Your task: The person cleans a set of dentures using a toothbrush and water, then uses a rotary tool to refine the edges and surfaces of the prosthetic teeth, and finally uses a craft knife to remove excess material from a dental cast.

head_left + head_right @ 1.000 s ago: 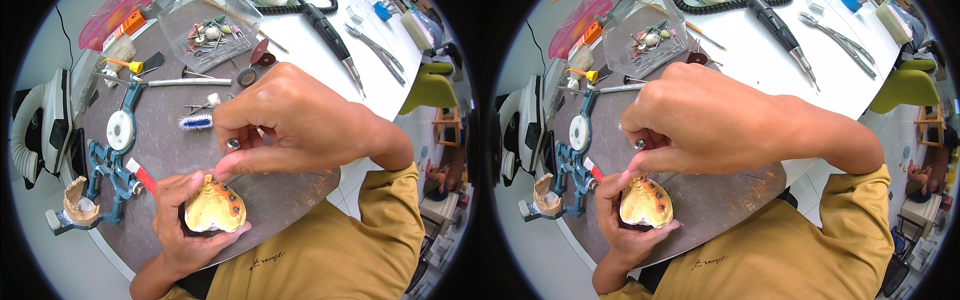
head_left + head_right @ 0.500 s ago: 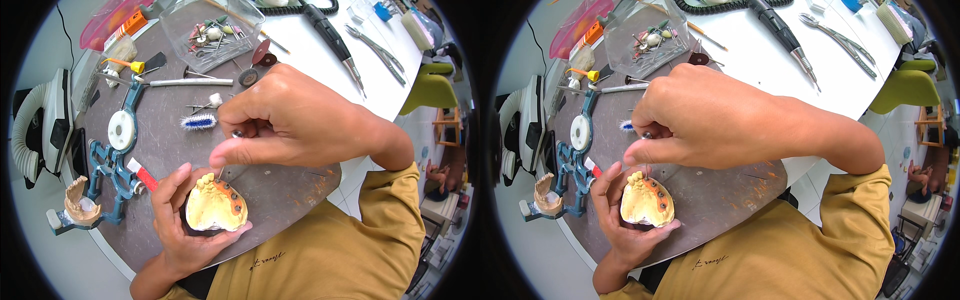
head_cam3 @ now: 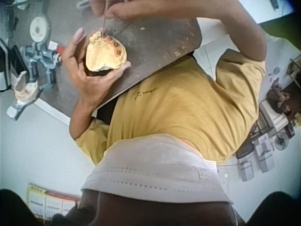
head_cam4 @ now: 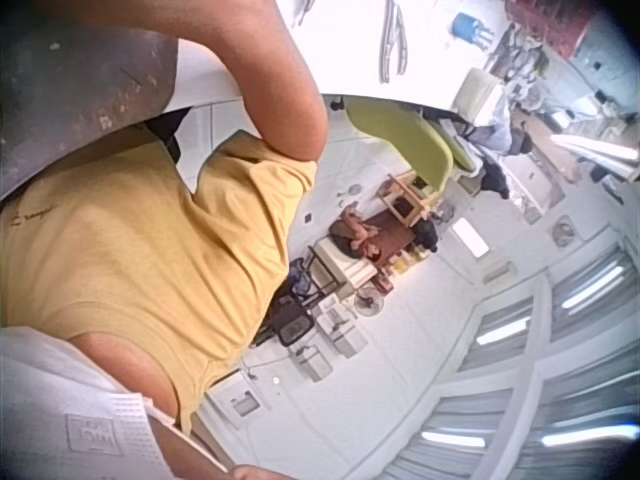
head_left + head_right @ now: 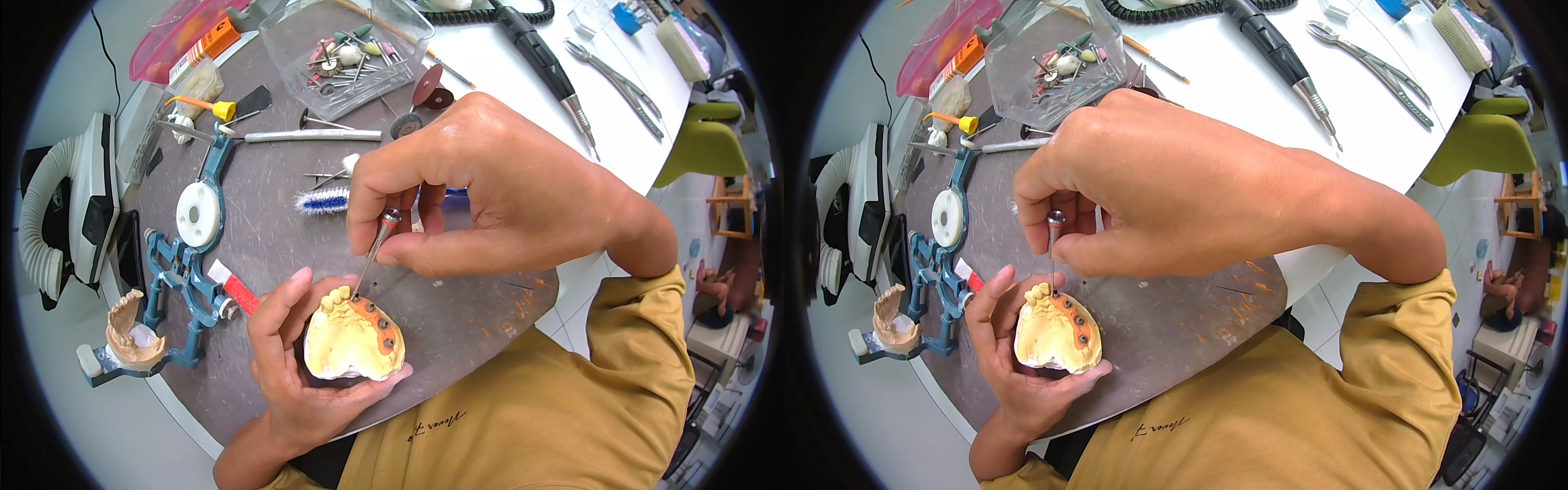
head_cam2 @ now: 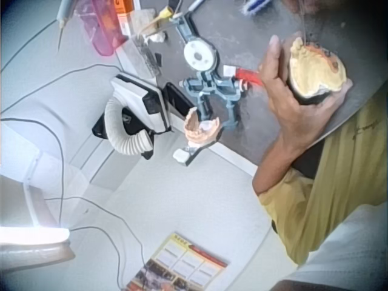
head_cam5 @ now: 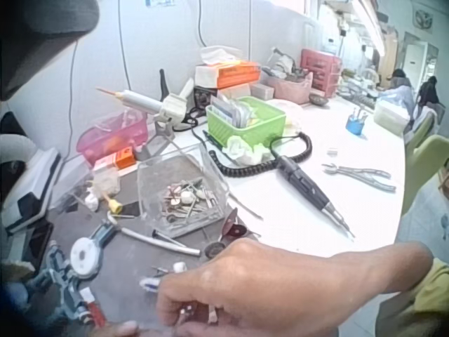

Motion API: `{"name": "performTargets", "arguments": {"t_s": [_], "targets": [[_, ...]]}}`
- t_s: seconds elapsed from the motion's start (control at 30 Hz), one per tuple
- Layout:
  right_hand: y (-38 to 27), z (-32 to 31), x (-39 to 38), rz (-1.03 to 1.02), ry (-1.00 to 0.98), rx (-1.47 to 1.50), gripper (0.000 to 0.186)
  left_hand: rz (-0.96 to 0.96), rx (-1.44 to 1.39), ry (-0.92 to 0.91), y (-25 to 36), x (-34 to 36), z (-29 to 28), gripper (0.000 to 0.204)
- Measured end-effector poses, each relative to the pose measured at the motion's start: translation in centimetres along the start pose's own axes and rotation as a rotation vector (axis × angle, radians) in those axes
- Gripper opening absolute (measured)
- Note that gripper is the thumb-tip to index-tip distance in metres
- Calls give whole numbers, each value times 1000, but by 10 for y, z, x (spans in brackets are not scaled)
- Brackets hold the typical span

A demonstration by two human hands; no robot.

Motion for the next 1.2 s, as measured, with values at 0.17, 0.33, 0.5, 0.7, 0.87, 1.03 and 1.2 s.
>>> {"name": "performTargets", "arguments": {"t_s": [0.17, 0.33, 0.5, 0.7, 0.87, 1.03, 1.2], "targets": [[-3, -12, -1, -2, 56, 1, 7, 11, -9, -4, 0, 0, 1, 113], [-3, -15, 0, -58, 186, -24, 7, -1, 160, 110, 0, -7, -13, 109], [-3, -2, -1, -34, 166, -51, 8, 158, 408, 214, 31, 24, -39, 41], [-4, 1, -1, -51, 210, -20, 8, 16, 260, 199, 20, 41, -36, 15], [-5, 1, 0, 9, 207, 5, 9, -66, 142, 197, 5, 42, -31, 5], [-10, 3, -5, -107, 286, -138, 8, -315, -122, 191, -4, 35, -21, 5], [-10, -4, -8, -90, 342, -159, 12, -239, -278, 228, -11, 32, -18, 5]]}}
Point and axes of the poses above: each hand's wrist, its own x-axis towards the middle knuckle, its own z-axis out of the palm, y = z × x, the point moved 5 cm from there along x, towards the middle knuckle, and after that the axes turned 1 degree about -x, right-handed, at the moved point
